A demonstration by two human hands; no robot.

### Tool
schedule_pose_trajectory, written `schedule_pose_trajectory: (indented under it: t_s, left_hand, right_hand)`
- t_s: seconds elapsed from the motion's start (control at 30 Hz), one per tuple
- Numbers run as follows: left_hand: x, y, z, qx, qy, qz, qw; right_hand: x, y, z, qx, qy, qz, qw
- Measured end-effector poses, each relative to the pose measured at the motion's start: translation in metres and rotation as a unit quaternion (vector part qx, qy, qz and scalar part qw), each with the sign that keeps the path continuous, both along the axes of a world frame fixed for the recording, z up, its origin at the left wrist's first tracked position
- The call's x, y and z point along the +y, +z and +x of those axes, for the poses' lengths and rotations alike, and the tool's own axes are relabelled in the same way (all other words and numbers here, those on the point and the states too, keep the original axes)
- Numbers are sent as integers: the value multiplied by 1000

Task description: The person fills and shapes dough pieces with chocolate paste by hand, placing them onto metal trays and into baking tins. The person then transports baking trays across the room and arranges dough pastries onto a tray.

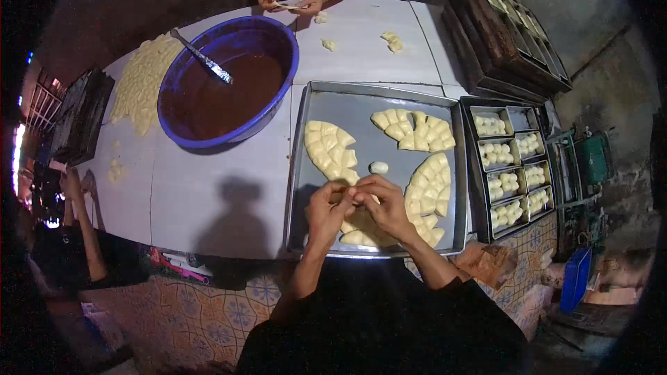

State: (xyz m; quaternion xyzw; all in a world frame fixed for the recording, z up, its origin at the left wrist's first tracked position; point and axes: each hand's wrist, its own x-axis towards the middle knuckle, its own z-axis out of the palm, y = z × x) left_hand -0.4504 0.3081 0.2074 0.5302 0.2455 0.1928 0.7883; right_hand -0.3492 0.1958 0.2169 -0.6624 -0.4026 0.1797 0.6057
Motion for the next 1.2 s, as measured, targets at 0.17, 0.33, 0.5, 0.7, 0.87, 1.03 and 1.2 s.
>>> schedule_pose_trajectory:
  t_s: [0.17,0.33,0.5,0.7,0.87,1.03,1.2]
  left_hand:
    - [-10,-14,6,36,-17,154,987]
    - [-10,-5,7,-106,-47,15,993]
    - [12,-23,32,-145,81,50,985]
    - [47,-35,36,-61,96,124,986]
    - [67,-60,46,17,83,327,941]
    - [73,-56,94,120,-9,498,859]
    - [80,-63,97,221,-93,546,803]
  right_hand:
    - [-10,-16,1,112,-96,-108,983]
    - [-22,-8,30,394,184,-159,886]
    - [-2,-62,94,83,-34,-82,993]
    - [11,-96,133,75,-43,-137,987]
    - [26,-84,132,-59,-4,-218,974]
    - [106,-83,116,-205,-62,-226,950]
    - [81,-61,102,116,-123,35,985]
